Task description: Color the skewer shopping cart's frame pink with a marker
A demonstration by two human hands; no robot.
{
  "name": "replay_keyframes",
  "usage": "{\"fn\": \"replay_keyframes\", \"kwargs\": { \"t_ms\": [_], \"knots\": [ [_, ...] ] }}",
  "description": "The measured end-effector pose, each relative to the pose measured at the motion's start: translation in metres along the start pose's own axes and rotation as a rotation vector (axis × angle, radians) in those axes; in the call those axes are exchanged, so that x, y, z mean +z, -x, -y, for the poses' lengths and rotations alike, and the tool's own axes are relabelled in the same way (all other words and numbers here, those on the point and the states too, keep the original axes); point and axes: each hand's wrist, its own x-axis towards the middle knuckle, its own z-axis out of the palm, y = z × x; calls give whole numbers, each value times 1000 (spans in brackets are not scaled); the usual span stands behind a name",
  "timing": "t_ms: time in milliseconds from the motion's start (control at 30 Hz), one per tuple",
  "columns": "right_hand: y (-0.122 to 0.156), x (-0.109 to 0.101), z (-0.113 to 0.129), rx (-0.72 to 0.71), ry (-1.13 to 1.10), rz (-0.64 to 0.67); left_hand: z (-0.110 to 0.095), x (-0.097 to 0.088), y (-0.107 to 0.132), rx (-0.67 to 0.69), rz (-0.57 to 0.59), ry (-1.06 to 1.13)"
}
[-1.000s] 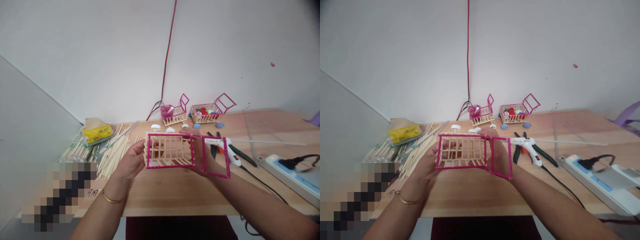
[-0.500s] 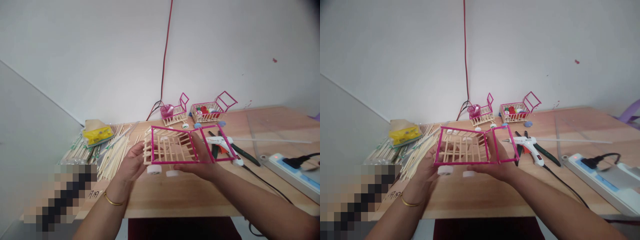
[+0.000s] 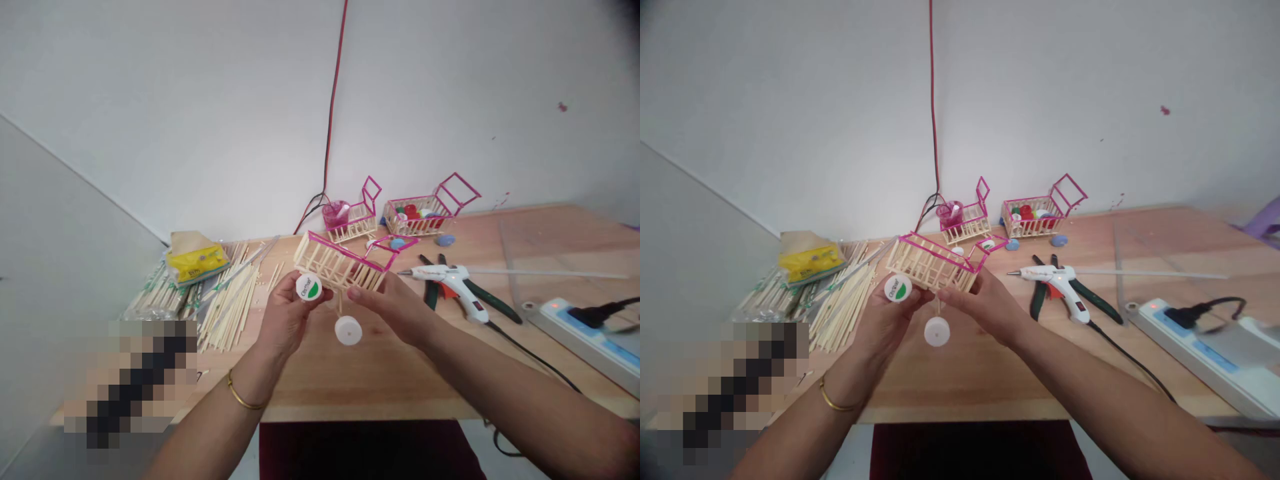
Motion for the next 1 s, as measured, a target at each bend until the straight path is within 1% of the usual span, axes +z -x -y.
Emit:
{"fn": "replay_keyframes", "kwargs": {
  "t_ms": [133, 267, 400, 533, 633, 800, 1000],
  "knots": [
    [-2, -1, -8, 60, -23, -18, 2, -2, -2, -37, 8, 12],
    [-3, -1, -15, 144, -91, -57, 2, -2, -2, -91, -8, 20],
    [-4, 1, -16, 235, -140, -82, 4, -2, -4, -131, -38, 33],
    [-4, 2, -16, 304, -146, -76, 6, -3, -6, -166, -64, 49],
    [-5, 2, -17, 305, -133, -80, 8, -3, -8, -180, -88, 60],
    [-7, 5, -19, 238, -60, -91, 10, -3, -10, -177, -125, 91],
    [-7, 10, -17, 236, -9, -168, 14, -3, -11, -157, -144, 116]
  ]
}}
